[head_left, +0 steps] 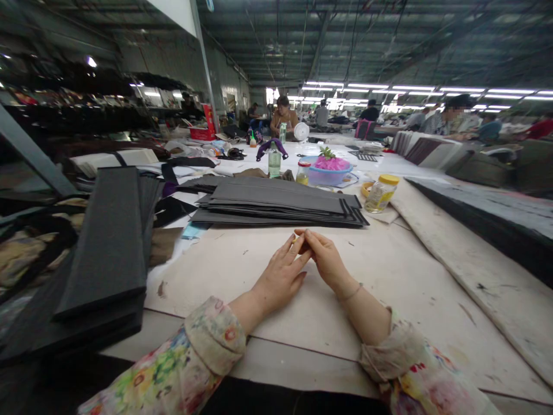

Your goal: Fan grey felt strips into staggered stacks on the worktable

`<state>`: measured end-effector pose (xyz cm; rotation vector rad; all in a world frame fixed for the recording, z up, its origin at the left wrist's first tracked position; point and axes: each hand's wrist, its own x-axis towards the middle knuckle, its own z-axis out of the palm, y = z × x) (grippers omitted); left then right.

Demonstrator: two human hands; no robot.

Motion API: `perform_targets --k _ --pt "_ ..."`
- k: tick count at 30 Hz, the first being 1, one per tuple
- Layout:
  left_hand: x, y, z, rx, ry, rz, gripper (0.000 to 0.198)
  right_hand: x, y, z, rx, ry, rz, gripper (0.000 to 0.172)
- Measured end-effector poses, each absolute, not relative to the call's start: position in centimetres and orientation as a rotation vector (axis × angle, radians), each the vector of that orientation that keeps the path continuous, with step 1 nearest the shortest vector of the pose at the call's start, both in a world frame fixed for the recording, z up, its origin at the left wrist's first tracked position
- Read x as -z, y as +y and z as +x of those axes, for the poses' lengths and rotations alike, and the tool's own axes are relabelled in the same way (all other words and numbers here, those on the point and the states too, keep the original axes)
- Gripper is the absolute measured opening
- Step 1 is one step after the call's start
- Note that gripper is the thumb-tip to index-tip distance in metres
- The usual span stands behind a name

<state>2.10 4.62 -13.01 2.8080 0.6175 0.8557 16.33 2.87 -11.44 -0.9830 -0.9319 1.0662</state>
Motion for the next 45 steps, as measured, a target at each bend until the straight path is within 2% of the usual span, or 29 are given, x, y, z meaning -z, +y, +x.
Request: perform_targets --k 3,8,14,18,23,28,30,32,36,40,45 --pt "13.1 5.0 2.0 -0.961 0.591 2.714 0.06 11.4 3.1 16.8 -1.069 -0.857 -0.938 0.035" --pt "13.4 5.4 2.0 -1.02 0.63 2.648 0.067 11.1 3.1 17.2 -1.124 -0.864 -0.898 0.044" --pt "13.9 5.7 2.2 -1.037 0.625 2.667 0.072 10.8 2.4 16.1 -1.12 -1.011 -0.884 0.034" --pt "14.0 5.7 2.2 -0.958 0.642 2.692 0.068 10.7 2.4 16.0 -1.005 -1.033 -0.93 0.026" --pt "13.1 5.5 2.2 -0.944 0.59 2.72 0.06 10.8 3.0 16.4 -0.928 -1.045 -1.03 0.039" --pt "12.0 6.6 1.7 -1.402 0.68 2.545 0.064 11.2 3.6 16.9 -0.81 -1.066 -1.171 0.048" --pt "12.3 7.6 1.5 -1.338 0.731 2.577 0.062 11.0 3.5 17.2 -0.749 -1.127 -1.235 0.05" --pt "13.2 8.7 1.3 -1.135 0.719 2.695 0.058 10.5 3.0 18.0 -0.673 -1.219 -1.302 0.049" --pt "15.4 10.3 1.3 -0.91 0.728 2.8 0.056 9.0 -0.4 22.2 -0.415 -1.418 -1.476 0.036" --pt "16.7 10.6 1.4 -0.843 0.686 2.825 0.057 7.9 -7.0 30.3 -0.06 -1.437 -1.783 0.045" --pt "17.0 9.9 1.8 -0.78 0.654 2.821 0.057 6.5 -18.2 40.8 0.385 -1.171 -2.222 0.057"
